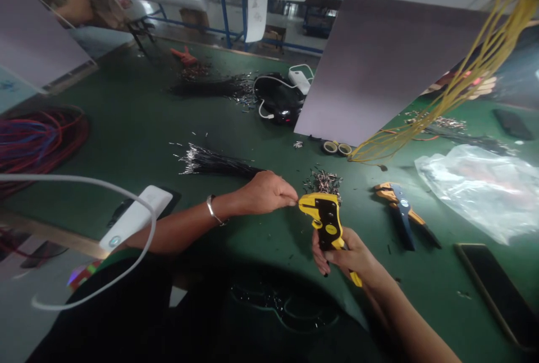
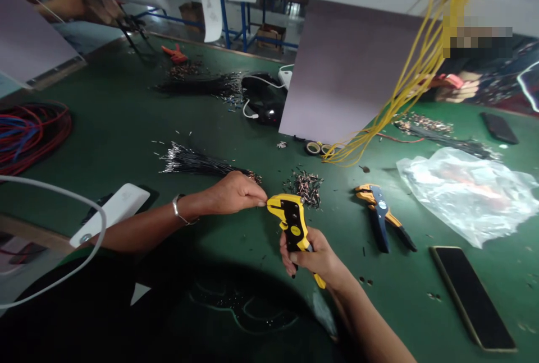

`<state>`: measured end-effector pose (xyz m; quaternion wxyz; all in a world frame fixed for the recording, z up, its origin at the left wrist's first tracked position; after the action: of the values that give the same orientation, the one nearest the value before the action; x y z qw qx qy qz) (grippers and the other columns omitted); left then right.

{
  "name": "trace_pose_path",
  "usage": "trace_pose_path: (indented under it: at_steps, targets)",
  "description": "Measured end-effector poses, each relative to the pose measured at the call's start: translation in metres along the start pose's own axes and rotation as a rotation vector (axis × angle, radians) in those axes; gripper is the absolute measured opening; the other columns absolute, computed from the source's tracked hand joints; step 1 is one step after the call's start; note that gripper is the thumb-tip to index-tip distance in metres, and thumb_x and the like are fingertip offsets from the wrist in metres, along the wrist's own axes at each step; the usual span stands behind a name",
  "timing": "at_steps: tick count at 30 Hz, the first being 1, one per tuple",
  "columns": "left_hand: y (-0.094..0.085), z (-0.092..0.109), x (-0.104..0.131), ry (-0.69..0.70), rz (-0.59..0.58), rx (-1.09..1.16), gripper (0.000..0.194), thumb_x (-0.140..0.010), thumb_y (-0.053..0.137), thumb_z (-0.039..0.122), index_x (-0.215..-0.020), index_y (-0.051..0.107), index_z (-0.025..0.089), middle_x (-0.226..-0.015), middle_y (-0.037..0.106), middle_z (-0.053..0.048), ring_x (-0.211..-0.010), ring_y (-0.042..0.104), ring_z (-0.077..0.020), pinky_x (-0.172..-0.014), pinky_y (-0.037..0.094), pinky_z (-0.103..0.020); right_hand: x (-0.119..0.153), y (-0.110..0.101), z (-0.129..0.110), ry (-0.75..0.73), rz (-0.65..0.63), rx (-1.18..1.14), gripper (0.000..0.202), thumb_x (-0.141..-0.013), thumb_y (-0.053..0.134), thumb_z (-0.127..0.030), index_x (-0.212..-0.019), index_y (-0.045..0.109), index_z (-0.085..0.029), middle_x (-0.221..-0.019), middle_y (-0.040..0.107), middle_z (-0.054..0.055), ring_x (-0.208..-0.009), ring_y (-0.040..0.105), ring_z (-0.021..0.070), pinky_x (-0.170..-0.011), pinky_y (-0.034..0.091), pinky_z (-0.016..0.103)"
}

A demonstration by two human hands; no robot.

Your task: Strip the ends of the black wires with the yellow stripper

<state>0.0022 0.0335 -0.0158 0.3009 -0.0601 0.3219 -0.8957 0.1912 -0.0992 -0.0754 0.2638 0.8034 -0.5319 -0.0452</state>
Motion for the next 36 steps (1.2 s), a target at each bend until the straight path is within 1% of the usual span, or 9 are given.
trace_pose_path:
  at_steps: [5,9,15,18,21,26,31,34,36]
  targets:
    - [-0.002,-0.004,-0.002,0.024,0.014,-0.021,0.017,-0.081,0.059,0.018,-0.083,0.076,0.021,-0.083,0.074,-0.003,-0.076,0.065,-0.0141,-0.074,0.042,-0.027,0.0,0.0,0.002,-0.026,0.037,-0.017,0.022,-0.07,0.076,-0.024,-0.082,0.062,-0.013,-0.063,0.058,0.0,-0.045,0.052,0.0106,-0.045,0.047,0.027]
    - [-0.011,-0.005,-0.003,0.028,0.073,-0.106,0.015,-0.081,0.061,0.021,-0.087,0.075,0.019,-0.083,0.071,-0.004,-0.07,0.062,-0.0124,-0.067,0.043,-0.026,0.001,0.003,-0.001,-0.045,0.064,-0.016,0.019,-0.071,0.074,-0.024,-0.08,0.062,-0.013,-0.059,0.055,-0.001,-0.045,0.05,0.0109,-0.046,0.046,0.027]
    - [-0.025,0.001,0.0,0.049,0.372,-0.119,0.013,-0.08,0.062,0.02,-0.085,0.073,0.018,-0.096,0.07,-0.006,-0.086,0.063,-0.0143,-0.08,0.046,-0.028,0.001,0.003,-0.006,-0.102,0.119,-0.016,0.018,-0.07,0.074,-0.026,-0.075,0.061,-0.015,-0.058,0.054,-0.002,-0.045,0.049,0.0116,-0.045,0.045,0.028]
    - [-0.023,0.002,0.001,-0.152,0.409,0.1,0.015,-0.082,0.059,0.022,-0.077,0.07,0.014,-0.073,0.068,-0.005,-0.068,0.061,-0.0125,-0.066,0.047,-0.027,0.002,0.001,-0.007,-0.154,0.161,0.01,0.016,-0.072,0.073,-0.024,-0.078,0.061,-0.015,-0.058,0.054,-0.002,-0.047,0.05,0.0126,-0.047,0.045,0.029]
    - [-0.012,0.0,-0.003,-0.332,0.203,0.523,0.02,-0.084,0.058,0.026,-0.082,0.069,0.01,-0.067,0.067,-0.007,-0.059,0.059,-0.0122,-0.049,0.04,-0.024,0.003,0.001,-0.006,-0.179,0.195,0.059,0.019,-0.074,0.073,-0.027,-0.08,0.059,-0.016,-0.061,0.054,-0.001,-0.047,0.05,0.0128,-0.048,0.045,0.03]
    - [-0.002,0.0,-0.006,-0.272,0.112,1.061,0.031,-0.085,0.063,0.03,-0.108,0.065,0.01,-0.098,0.07,-0.015,-0.088,0.065,-0.0173,-0.069,0.048,-0.027,0.004,0.008,0.0,-0.158,0.254,0.281,0.019,-0.077,0.068,-0.031,-0.082,0.056,-0.016,-0.065,0.053,-0.001,-0.05,0.049,0.0122,-0.05,0.043,0.029]
    - [-0.003,0.001,-0.002,-0.245,0.203,1.321,0.023,-0.081,0.068,0.024,-0.098,0.067,0.009,-0.085,0.068,-0.01,-0.086,0.066,-0.0189,-0.092,0.046,-0.04,0.001,0.017,0.003,-0.135,0.249,0.613,0.011,-0.076,0.061,-0.025,-0.08,0.055,-0.017,-0.065,0.053,0.0,-0.055,0.049,0.0132,-0.053,0.04,0.026]
    - [-0.003,0.005,0.001,-0.227,0.198,1.392,0.019,-0.082,0.065,0.02,-0.097,0.066,0.01,-0.073,0.064,-0.005,-0.072,0.063,-0.0145,-0.086,0.048,-0.041,0.0,0.022,0.001,-0.17,0.243,0.773,0.005,-0.074,0.057,-0.02,-0.077,0.054,-0.018,-0.066,0.054,0.0,-0.057,0.048,0.0132,-0.054,0.039,0.025]
    - [-0.002,0.006,0.002,-0.225,0.182,1.388,0.014,-0.085,0.062,0.019,-0.094,0.067,0.01,-0.062,0.057,-0.001,-0.056,0.054,-0.0086,-0.073,0.049,-0.034,0.0,0.025,0.002,-0.203,0.246,0.87,0.004,-0.072,0.054,-0.017,-0.075,0.052,-0.018,-0.066,0.055,0.0,-0.057,0.047,0.013,-0.054,0.039,0.024]
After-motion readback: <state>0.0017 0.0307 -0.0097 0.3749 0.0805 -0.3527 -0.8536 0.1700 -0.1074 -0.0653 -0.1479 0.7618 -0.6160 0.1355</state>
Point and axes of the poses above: each hand's wrist, its own x-axis away from the middle knuckle, its own y-axis out of the palm, z = x × y, the point moved 2 cm from there along -x, towards the middle knuckle
